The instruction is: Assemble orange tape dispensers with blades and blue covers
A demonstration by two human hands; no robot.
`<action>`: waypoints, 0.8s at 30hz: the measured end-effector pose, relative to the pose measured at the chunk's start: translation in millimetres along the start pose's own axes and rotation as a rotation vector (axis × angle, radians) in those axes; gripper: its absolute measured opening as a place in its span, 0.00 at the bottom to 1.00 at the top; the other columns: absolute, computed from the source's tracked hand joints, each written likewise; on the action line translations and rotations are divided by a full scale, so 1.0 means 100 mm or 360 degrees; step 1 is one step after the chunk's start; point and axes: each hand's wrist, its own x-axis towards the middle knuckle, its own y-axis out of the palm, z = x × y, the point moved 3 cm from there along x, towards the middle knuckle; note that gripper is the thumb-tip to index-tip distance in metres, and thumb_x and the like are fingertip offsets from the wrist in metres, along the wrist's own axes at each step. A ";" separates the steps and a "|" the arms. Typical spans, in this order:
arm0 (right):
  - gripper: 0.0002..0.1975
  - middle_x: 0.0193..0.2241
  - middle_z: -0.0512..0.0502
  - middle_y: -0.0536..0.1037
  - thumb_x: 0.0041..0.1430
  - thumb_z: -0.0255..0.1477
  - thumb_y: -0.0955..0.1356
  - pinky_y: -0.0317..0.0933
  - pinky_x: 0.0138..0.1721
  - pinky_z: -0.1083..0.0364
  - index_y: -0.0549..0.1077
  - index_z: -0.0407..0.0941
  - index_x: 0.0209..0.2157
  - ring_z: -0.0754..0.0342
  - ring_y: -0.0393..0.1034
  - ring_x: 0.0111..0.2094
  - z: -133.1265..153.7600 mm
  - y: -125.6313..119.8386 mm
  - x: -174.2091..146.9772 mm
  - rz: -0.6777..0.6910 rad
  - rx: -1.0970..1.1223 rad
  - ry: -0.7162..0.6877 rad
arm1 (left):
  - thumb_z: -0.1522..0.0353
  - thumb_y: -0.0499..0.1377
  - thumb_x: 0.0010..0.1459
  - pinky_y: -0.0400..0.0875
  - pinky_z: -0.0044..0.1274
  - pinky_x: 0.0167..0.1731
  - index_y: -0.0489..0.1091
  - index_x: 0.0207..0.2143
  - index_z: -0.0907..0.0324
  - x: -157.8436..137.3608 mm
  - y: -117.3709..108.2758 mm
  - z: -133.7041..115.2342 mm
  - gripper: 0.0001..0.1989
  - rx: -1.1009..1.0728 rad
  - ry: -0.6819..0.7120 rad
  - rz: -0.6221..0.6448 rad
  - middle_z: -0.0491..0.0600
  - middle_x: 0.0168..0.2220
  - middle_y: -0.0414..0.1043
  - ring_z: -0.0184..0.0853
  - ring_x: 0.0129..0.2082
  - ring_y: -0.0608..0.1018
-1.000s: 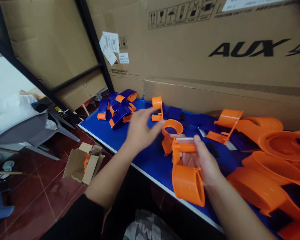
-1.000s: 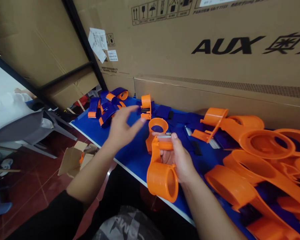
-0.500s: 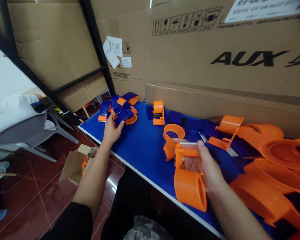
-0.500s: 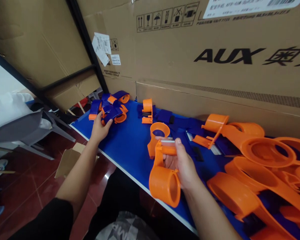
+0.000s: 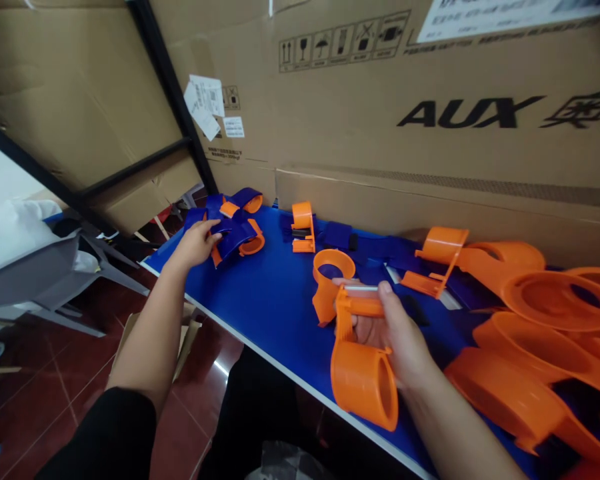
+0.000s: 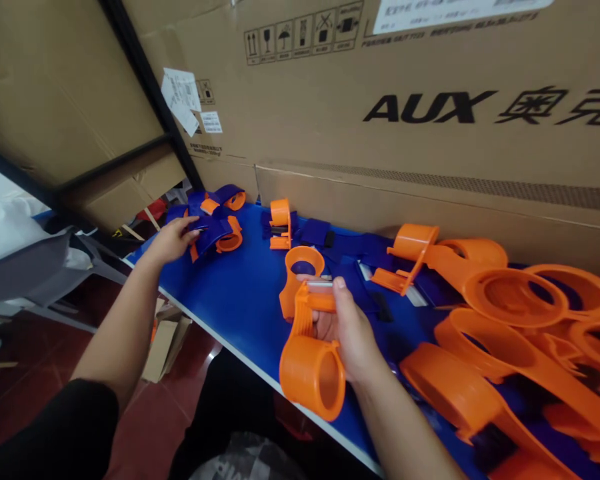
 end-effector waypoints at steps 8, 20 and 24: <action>0.32 0.29 0.42 0.84 0.60 0.56 0.72 0.69 0.25 0.54 0.80 0.44 0.53 0.48 0.78 0.25 0.02 0.03 0.03 -0.0026 -0.0017 -0.0009 | 0.57 0.59 0.68 0.76 0.42 0.57 0.68 0.68 0.53 -0.19 -0.01 0.25 0.28 -0.0067 0.0001 0.0047 0.57 0.62 0.74 0.47 0.54 0.79; 0.34 0.37 0.38 0.87 0.63 0.59 0.69 0.68 0.25 0.54 0.79 0.45 0.55 0.46 0.81 0.30 -0.07 -0.06 0.10 0.0036 -0.0011 -0.0026 | 0.57 0.61 0.67 0.77 0.44 0.58 0.67 0.69 0.52 -0.17 0.03 0.33 0.30 -0.0200 0.0026 -0.0020 0.58 0.65 0.71 0.46 0.55 0.80; 0.32 0.33 0.39 0.86 0.63 0.58 0.70 0.68 0.25 0.54 0.79 0.45 0.51 0.48 0.79 0.26 -0.02 0.00 0.04 -0.0007 -0.0016 0.0009 | 0.57 0.61 0.68 0.75 0.45 0.61 0.68 0.68 0.53 -0.15 0.03 0.30 0.28 -0.0229 0.0048 -0.0052 0.57 0.65 0.70 0.48 0.61 0.77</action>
